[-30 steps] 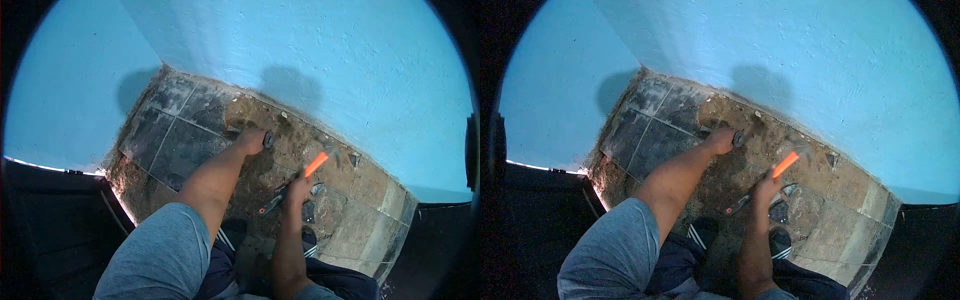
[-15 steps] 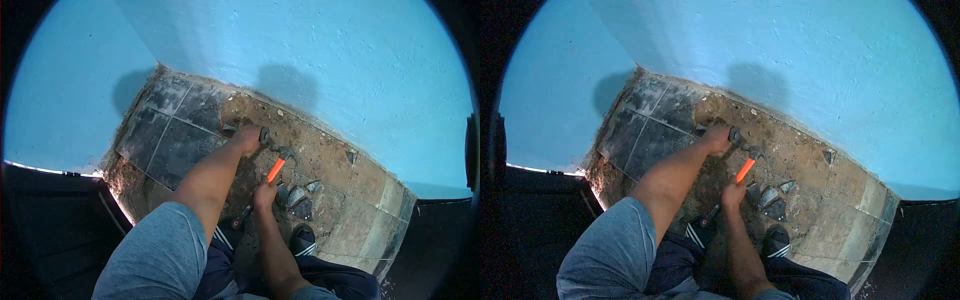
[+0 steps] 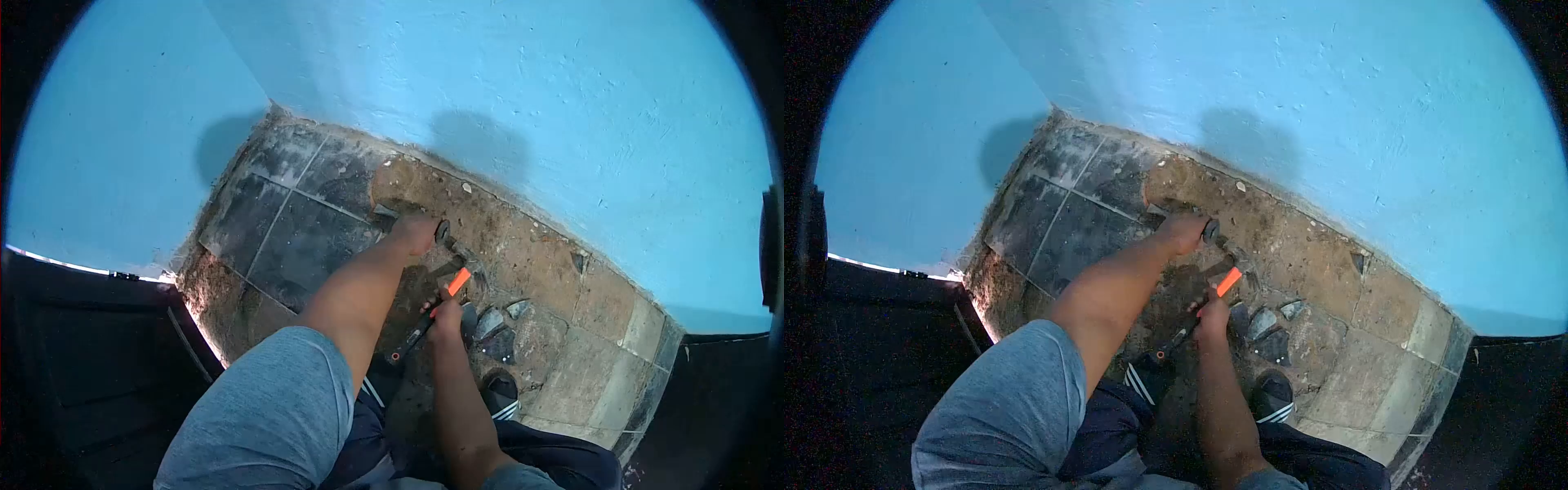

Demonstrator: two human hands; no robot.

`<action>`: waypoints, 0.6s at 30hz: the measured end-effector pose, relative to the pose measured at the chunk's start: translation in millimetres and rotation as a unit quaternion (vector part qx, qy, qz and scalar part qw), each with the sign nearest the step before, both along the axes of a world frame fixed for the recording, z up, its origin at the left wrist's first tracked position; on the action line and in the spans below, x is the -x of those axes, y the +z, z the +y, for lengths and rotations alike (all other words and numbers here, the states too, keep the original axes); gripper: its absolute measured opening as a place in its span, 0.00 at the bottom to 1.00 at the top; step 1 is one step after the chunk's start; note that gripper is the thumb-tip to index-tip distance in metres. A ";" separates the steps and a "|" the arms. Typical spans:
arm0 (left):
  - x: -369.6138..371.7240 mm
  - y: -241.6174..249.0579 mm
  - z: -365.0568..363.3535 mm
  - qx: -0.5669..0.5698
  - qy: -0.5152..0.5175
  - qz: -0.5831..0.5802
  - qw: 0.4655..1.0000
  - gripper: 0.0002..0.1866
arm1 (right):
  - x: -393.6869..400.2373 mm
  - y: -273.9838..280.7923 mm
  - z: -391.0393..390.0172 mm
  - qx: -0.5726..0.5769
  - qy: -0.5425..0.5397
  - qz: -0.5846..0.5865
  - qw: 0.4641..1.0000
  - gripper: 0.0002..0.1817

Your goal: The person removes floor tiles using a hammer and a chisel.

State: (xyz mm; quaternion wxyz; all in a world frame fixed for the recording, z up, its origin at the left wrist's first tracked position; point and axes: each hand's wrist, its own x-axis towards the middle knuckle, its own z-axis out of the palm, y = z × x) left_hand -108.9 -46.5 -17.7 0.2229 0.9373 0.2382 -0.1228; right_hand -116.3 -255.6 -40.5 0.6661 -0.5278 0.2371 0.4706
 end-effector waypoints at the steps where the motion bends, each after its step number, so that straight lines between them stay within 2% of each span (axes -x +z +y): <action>1: -2.2 -0.5 -0.2 -0.001 0.005 0.016 1.000 0.20 | -3.2 -0.6 0.9 0.004 -0.010 0.006 1.000 0.13; 5: -4.0 15.5 -1.9 0.012 0.009 0.026 1.000 0.20 | -24.0 14.1 -2.3 0.015 -0.004 -0.030 0.999 0.14; 8: -7.2 24.3 -0.6 0.025 0.013 0.050 0.998 0.22 | -47.4 58.6 -11.5 0.077 -0.036 -0.190 0.978 0.16; 9: -7.0 28.1 -0.6 0.028 0.012 0.051 0.998 0.22 | -65.3 58.9 -15.8 0.068 -0.083 -0.232 0.967 0.17; 10: -7.6 29.1 -0.6 0.031 0.011 0.053 0.998 0.23 | -86.8 59.3 -20.8 0.059 -0.129 -0.275 0.951 0.18; 12: -10.0 22.8 1.1 0.009 0.009 0.054 0.998 0.24 | -118.7 100.2 -27.8 0.013 -0.192 -0.398 0.897 0.20; 14: -8.3 5.9 3.3 -0.018 0.005 0.029 0.999 0.26 | -135.5 143.4 -27.3 0.048 -0.286 -0.442 0.848 0.22; 16: -4.9 -3.1 3.9 -0.049 0.001 -0.026 0.998 0.27 | -132.9 157.4 -22.6 0.056 -0.350 -0.478 0.804 0.23; 17: -6.5 -6.7 4.9 -0.036 0.001 -0.004 0.999 0.28 | -129.7 159.7 -20.0 0.059 -0.381 -0.496 0.778 0.24; 18: -7.1 14.2 3.5 -0.023 0.000 0.018 1.000 0.29 | -120.1 139.1 -22.0 0.083 -0.375 -0.478 0.790 0.24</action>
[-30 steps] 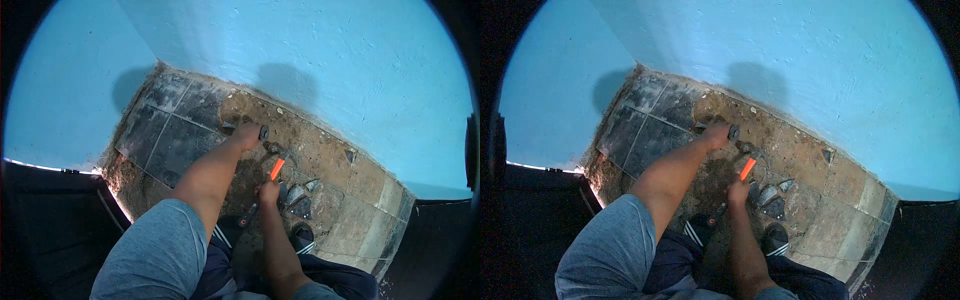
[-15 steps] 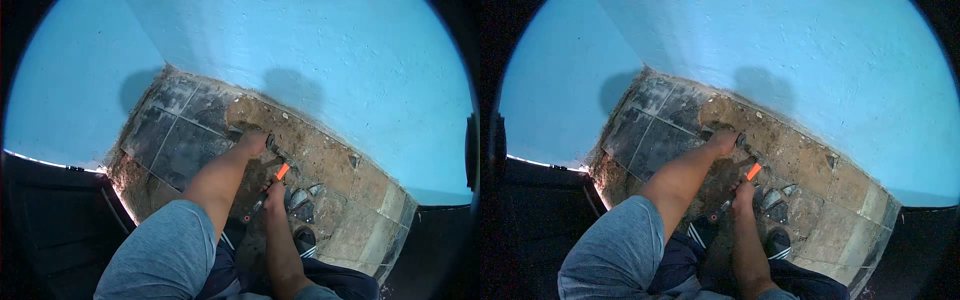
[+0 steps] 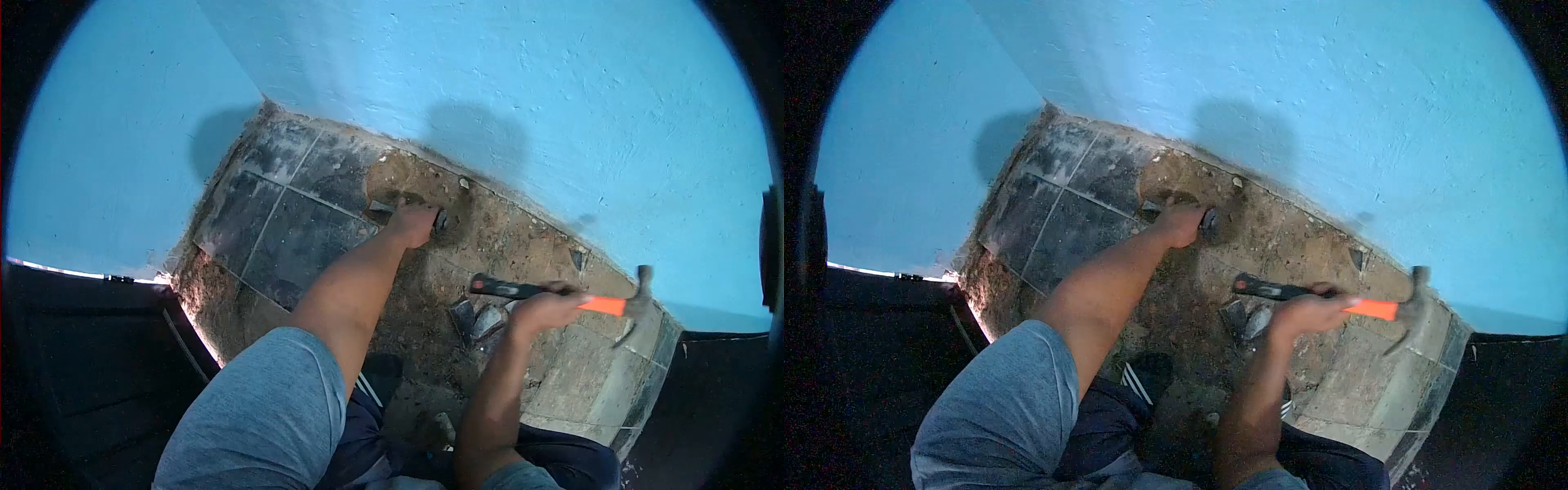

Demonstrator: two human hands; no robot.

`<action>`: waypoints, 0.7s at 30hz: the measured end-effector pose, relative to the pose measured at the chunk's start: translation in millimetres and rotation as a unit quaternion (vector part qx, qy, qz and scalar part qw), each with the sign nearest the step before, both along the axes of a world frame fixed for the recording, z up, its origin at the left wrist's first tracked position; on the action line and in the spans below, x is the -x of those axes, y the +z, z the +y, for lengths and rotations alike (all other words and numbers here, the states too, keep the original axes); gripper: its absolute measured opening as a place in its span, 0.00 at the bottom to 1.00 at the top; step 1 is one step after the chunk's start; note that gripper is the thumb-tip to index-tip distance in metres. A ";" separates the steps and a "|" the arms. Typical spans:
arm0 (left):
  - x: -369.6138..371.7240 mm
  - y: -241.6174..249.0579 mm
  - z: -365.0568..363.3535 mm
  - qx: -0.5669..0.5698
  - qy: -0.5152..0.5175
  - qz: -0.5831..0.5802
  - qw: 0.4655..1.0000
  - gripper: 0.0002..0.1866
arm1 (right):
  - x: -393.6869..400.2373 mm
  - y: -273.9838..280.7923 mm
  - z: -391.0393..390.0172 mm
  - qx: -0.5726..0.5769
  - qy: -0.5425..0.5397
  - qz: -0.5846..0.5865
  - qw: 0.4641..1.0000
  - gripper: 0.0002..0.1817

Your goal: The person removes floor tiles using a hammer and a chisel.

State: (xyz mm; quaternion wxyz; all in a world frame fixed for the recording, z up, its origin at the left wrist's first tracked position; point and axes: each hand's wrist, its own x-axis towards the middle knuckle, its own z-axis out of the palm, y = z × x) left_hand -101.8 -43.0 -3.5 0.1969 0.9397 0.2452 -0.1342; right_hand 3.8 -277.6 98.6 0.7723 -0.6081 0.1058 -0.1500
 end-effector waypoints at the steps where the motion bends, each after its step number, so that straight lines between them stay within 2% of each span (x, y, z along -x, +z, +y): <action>1: -0.6 11.2 0.1 0.012 0.001 0.022 1.000 0.30 | 14.9 -39.5 0.7 0.094 0.001 0.007 0.996 0.23; 2: -0.4 9.3 0.6 0.008 0.007 0.018 1.000 0.29 | 35.5 -95.8 2.1 0.188 0.002 0.014 0.982 0.23; 3: -0.5 5.4 0.0 0.004 0.012 0.015 1.000 0.29 | 63.8 -141.8 4.5 0.263 0.117 0.057 0.956 0.24; 4: -1.2 1.6 -0.1 -0.001 0.016 0.011 1.000 0.29 | 92.0 -186.8 7.3 0.338 0.232 0.081 0.908 0.27; 5: 2.3 -1.4 5.5 -0.008 0.032 0.054 0.998 0.28 | 101.0 -157.5 18.3 0.360 0.422 0.219 0.803 0.27; 7: 24.4 -10.4 19.9 -0.017 0.062 0.142 0.988 0.25 | 130.2 -204.7 21.6 0.272 0.496 0.288 0.773 0.22; 9: 48.6 -17.8 45.7 0.018 0.090 0.176 0.980 0.24 | 151.3 -205.1 15.2 0.247 0.493 0.306 0.776 0.22; 13: 84.7 -20.8 58.6 -0.083 0.082 0.057 0.991 0.27 | 157.0 -165.0 29.0 0.211 0.469 0.385 0.767 0.24; 15: 95.2 -43.4 63.2 -0.103 0.112 0.007 0.988 0.27 | 148.2 -171.4 29.2 0.191 0.489 0.384 0.760 0.25; 18: 84.8 -38.5 46.8 -0.077 0.111 -0.067 0.989 0.28 | 143.7 -181.9 28.5 0.203 0.502 0.375 0.752 0.26; 20: 58.6 -20.2 38.8 -0.038 0.055 0.001 0.998 0.27 | 140.9 -180.0 30.5 0.207 0.500 0.371 0.755 0.26; 21: 47.2 -22.8 33.5 -0.044 0.018 -0.040 0.998 0.27 | 141.4 -173.1 31.6 0.198 0.495 0.376 0.758 0.26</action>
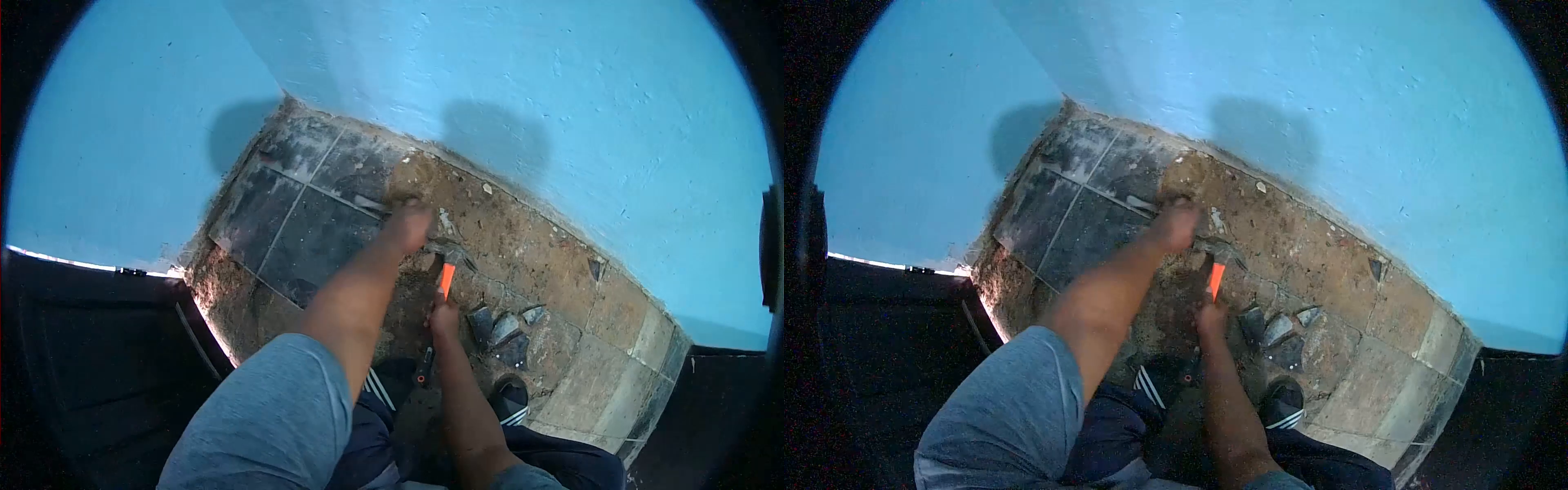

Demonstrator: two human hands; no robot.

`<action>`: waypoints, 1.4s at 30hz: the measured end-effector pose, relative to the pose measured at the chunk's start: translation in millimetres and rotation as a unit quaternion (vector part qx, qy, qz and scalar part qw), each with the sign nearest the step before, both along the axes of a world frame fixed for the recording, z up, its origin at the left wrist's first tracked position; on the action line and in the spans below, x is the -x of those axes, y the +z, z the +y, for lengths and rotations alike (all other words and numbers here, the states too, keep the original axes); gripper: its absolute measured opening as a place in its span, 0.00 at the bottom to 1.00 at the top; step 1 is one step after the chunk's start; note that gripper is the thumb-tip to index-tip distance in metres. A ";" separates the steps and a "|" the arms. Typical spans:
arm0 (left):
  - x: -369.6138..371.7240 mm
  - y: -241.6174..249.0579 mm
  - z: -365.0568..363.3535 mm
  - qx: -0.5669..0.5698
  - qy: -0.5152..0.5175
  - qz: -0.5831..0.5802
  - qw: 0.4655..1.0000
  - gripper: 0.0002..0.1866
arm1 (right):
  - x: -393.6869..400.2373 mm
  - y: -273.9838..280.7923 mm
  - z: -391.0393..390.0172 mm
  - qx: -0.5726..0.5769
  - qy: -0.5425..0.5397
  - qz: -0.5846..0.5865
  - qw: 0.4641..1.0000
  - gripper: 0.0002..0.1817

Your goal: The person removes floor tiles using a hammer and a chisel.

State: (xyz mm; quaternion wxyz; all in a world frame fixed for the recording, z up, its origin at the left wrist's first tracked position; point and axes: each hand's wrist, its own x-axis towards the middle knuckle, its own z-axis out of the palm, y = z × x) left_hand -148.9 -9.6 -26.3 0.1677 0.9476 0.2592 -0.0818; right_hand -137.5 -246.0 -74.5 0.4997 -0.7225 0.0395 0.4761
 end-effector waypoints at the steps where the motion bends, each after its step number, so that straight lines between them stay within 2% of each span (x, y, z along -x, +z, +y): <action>1: -9.2 -7.4 -9.0 -0.006 -0.039 -0.038 0.998 0.26 | 2.2 3.8 -0.9 -0.002 -0.010 0.007 1.000 0.26; 3: -27.7 -30.0 -34.9 -0.053 -0.012 -0.187 0.981 0.24 | -0.2 4.2 -0.9 0.024 0.003 0.025 0.999 0.26; 6: -61.7 -17.1 -44.5 0.042 -0.036 -0.114 0.992 0.23 | -1.7 -6.3 -3.4 0.018 0.004 0.009 1.000 0.26; 9: -66.9 -0.7 -43.1 0.046 -0.057 -0.082 0.994 0.24 | -4.2 -4.6 -3.9 -0.013 -0.006 0.009 1.000 0.26; 12: -52.8 10.0 -34.9 0.067 0.011 -0.106 0.992 0.24 | -8.2 1.0 -4.8 0.001 0.024 0.010 1.000 0.25; 15: -32.4 31.1 -26.6 0.144 0.055 -0.121 0.981 0.22 | -11.0 2.4 -4.3 0.027 0.053 -0.003 0.998 0.25; 17: -34.8 12.0 -19.7 0.143 0.044 -0.130 0.980 0.22 | -11.2 7.5 -4.9 0.011 0.055 0.003 0.998 0.25; 22: -41.9 5.5 -10.8 0.112 0.066 -0.155 0.979 0.20 | -13.3 26.1 -4.4 -0.059 0.035 0.057 0.996 0.20; 24: -41.4 -4.4 -3.6 0.091 0.068 -0.188 0.976 0.19 | -14.7 38.6 -2.0 -0.080 0.006 0.113 0.990 0.17; 25: -40.9 -7.2 -2.2 0.074 0.059 -0.184 0.978 0.19 | -15.5 42.9 -1.4 -0.090 -0.010 0.141 0.986 0.15; 28: -41.7 -4.7 0.0 0.047 0.042 -0.143 0.988 0.18 | -23.2 43.8 -0.7 -0.119 -0.005 0.132 0.984 0.12; 31: -43.5 12.6 -3.3 0.068 0.045 -0.061 0.995 0.17 | -28.6 52.8 1.6 -0.088 -0.002 0.018 0.996 0.11; 33: -41.6 26.4 -6.1 0.069 0.037 -0.030 0.996 0.17 | -42.6 68.2 1.9 -0.077 -0.058 -0.031 0.995 0.11; 36: -39.6 18.1 -2.8 0.028 0.039 -0.053 0.997 0.15 | -85.3 95.6 -4.5 -0.061 -0.114 -0.137 0.982 0.10; 38: -35.7 26.6 0.6 0.017 0.040 -0.062 0.997 0.14 | -124.6 112.8 -17.7 -0.143 -0.159 -0.202 0.956 0.10; 42: -40.9 25.2 15.6 0.043 0.060 -0.054 0.996 0.14 | -167.1 199.1 -30.0 -0.183 -0.337 -0.289 0.877 0.09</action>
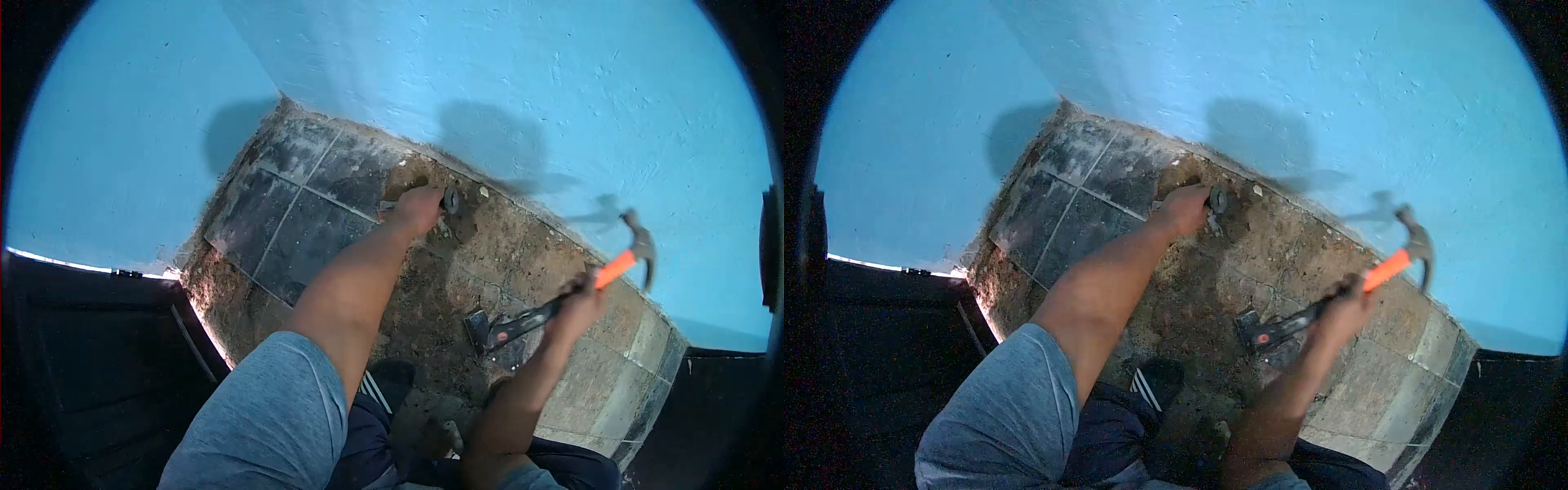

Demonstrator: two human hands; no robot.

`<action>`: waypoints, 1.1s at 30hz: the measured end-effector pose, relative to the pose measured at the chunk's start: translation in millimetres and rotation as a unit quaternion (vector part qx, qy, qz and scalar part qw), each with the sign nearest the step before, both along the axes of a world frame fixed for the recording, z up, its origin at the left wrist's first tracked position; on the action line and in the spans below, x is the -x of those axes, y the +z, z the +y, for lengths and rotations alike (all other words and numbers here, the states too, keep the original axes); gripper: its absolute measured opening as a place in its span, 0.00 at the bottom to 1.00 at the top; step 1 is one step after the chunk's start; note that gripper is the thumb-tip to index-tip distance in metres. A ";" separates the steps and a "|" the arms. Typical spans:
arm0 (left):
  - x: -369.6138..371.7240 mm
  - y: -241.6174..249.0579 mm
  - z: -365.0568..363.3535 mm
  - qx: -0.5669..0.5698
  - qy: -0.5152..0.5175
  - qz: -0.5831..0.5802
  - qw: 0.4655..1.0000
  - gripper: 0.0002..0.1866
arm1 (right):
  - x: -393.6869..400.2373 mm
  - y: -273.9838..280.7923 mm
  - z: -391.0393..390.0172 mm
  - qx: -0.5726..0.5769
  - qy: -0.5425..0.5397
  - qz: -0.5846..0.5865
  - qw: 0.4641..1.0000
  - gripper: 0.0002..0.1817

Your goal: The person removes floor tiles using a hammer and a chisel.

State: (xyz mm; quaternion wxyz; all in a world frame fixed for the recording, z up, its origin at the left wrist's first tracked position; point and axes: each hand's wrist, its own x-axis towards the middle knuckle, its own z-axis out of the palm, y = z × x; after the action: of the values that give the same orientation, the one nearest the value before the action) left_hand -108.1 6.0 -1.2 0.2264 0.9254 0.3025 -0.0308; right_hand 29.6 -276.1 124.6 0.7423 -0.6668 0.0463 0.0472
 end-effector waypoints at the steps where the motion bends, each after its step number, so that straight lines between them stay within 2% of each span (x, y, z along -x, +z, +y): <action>1: -0.7 1.1 1.8 0.002 0.003 -0.001 1.000 0.14 | -3.3 18.3 -1.4 -0.029 -0.033 -0.017 0.999 0.10; 3: -1.9 5.2 4.3 0.006 0.011 -0.004 1.000 0.13 | -10.2 28.6 -3.2 -0.065 -0.069 -0.064 0.993 0.13; 6: -1.4 10.0 1.2 0.016 0.010 -0.030 0.999 0.12 | 6.5 6.3 21.0 -0.070 -0.097 -0.096 0.988 0.14; 7: -1.7 9.6 1.9 0.021 0.011 -0.020 1.000 0.12 | 17.3 -15.7 33.7 -0.025 -0.089 -0.086 0.992 0.15; 8: -2.6 8.5 1.4 0.025 0.009 -0.010 1.000 0.12 | 23.2 -67.2 39.9 0.017 -0.044 -0.089 0.995 0.13; 9: -4.3 7.0 -0.1 0.031 0.007 0.000 1.000 0.12 | 51.9 -97.2 57.4 0.229 -0.017 -0.186 0.955 0.12; 10: -6.0 6.1 -1.4 0.026 0.008 -0.012 1.000 0.14 | 60.7 -151.5 60.0 0.313 0.171 -0.033 0.934 0.11; 12: -7.6 4.3 -1.1 0.014 0.013 -0.037 0.999 0.18 | 85.8 -136.1 82.0 0.283 0.262 -0.092 0.918 0.10; 13: -9.4 1.0 2.4 0.012 0.012 -0.034 0.999 0.18 | 80.4 -129.5 80.3 0.224 0.265 0.013 0.938 0.10; 15: -7.2 -10.1 2.0 0.014 0.011 -0.022 1.000 0.18 | 68.4 -124.2 60.4 0.103 0.261 0.230 0.932 0.09; 17: -4.0 1.3 -14.4 0.026 0.010 0.013 1.000 0.16 | 61.0 -150.2 37.9 0.116 0.260 0.231 0.930 0.10; 21: 0.6 -8.0 -37.1 0.021 -0.037 0.002 0.999 0.14 | 60.3 -149.9 17.0 0.099 0.242 0.251 0.932 0.11; 24: -3.8 -10.2 -44.5 0.024 -0.029 0.011 0.999 0.13 | 57.7 -161.3 4.7 0.114 0.232 0.272 0.927 0.11; 26: -8.6 -8.1 -35.6 0.056 -0.013 0.054 0.997 0.16 | 55.1 -159.6 2.9 0.108 0.232 0.287 0.923 0.11; 27: -11.5 -5.8 -29.9 0.072 -0.006 0.075 0.995 0.17 | 53.5 -155.4 3.8 0.115 0.238 0.275 0.925 0.12; 30: -11.5 -2.0 -14.4 0.040 0.052 -0.002 0.998 0.15 | 41.6 -142.5 6.9 0.122 0.245 0.242 0.931 0.14; 32: -17.2 2.1 2.1 0.051 0.077 0.014 0.996 0.14 | 29.7 -130.4 7.6 0.107 0.235 0.234 0.937 0.15; 33: -21.3 2.9 10.5 0.058 0.086 0.023 0.994 0.13 | 27.6 -103.3 11.2 0.100 0.234 0.240 0.937 0.16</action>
State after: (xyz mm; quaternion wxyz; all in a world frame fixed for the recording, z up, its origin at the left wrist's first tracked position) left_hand -86.8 16.6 1.8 0.2742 0.8802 0.3842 -0.0496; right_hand 2.0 -264.8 21.3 0.6062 -0.6985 0.0701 0.3738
